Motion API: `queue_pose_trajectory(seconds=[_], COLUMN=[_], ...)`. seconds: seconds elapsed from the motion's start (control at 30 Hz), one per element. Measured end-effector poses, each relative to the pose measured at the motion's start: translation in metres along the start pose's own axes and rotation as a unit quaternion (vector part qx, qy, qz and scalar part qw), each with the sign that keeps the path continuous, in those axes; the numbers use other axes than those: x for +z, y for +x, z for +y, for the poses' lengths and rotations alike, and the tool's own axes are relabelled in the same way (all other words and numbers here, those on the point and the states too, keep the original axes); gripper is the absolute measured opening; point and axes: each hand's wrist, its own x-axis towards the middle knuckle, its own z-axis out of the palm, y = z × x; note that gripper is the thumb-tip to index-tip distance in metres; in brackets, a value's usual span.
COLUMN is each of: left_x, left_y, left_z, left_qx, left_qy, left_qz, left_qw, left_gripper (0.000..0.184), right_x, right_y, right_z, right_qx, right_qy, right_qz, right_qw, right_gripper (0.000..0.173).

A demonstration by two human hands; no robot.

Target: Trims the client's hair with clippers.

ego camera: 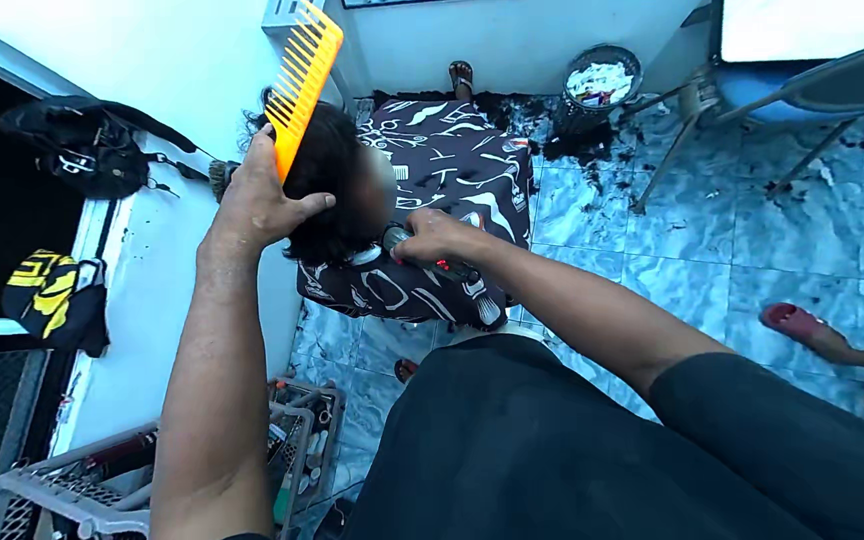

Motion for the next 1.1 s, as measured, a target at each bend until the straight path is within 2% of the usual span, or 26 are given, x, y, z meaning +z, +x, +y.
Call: queue_pose_trajectory(seconds=[0.07, 0.17, 0.23, 0.33, 0.43, 0.57, 0.73, 0.83, 0.97, 1.1], left_x=[0.002, 0.005, 0.007, 0.008, 0.008, 0.010, 0.012, 0.013, 0.013, 0.013], left_y=[0.000, -0.001, -0.002, -0.002, -0.003, -0.004, -0.004, -0.005, -0.006, -0.006], left_z=[-0.002, -0.003, -0.001, 0.001, 0.003, 0.003, 0.002, -0.002, -0.002, -0.004], left_qx=[0.003, 0.010, 0.005, 0.012, 0.008, 0.003, 0.014, 0.019, 0.019, 0.022], left_qy=[0.001, 0.004, 0.012, 0.017, 0.020, 0.034, 0.030, 0.033, 0.034, 0.040], left_qz=[0.004, 0.017, 0.026, 0.030, 0.029, 0.031, 0.041, 0.043, 0.038, 0.035], left_qw=[1.000, 1.000, 1.000, 0.999, 0.999, 0.999, 0.999, 0.998, 0.999, 0.998], left_gripper=[0.109, 0.119, 0.127, 0.128, 0.126, 0.127, 0.128, 0.129, 0.131, 0.127], right_x=[0.001, 0.004, 0.008, 0.009, 0.010, 0.014, 0.012, 0.013, 0.010, 0.012], right_y=[0.001, 0.005, 0.007, 0.009, 0.007, 0.011, 0.006, 0.009, 0.004, 0.004], right_z=[-0.001, 0.002, 0.001, 0.001, 0.005, 0.004, 0.001, 0.000, -0.003, -0.009], right_qx=[-0.013, -0.078, -0.070, -0.053, -0.113, -0.056, -0.118, -0.070, -0.139, -0.171], right_qy=[0.010, 0.119, 0.144, 0.145, 0.247, 0.185, 0.276, 0.204, 0.305, 0.319], right_qz=[0.004, -0.001, -0.008, -0.012, -0.033, -0.021, -0.036, -0.017, -0.031, -0.016], right_qw=[1.000, 0.990, 0.987, 0.988, 0.962, 0.981, 0.953, 0.976, 0.942, 0.932], right_gripper=[0.046, 0.047, 0.044, 0.043, 0.042, 0.042, 0.039, 0.038, 0.040, 0.038])
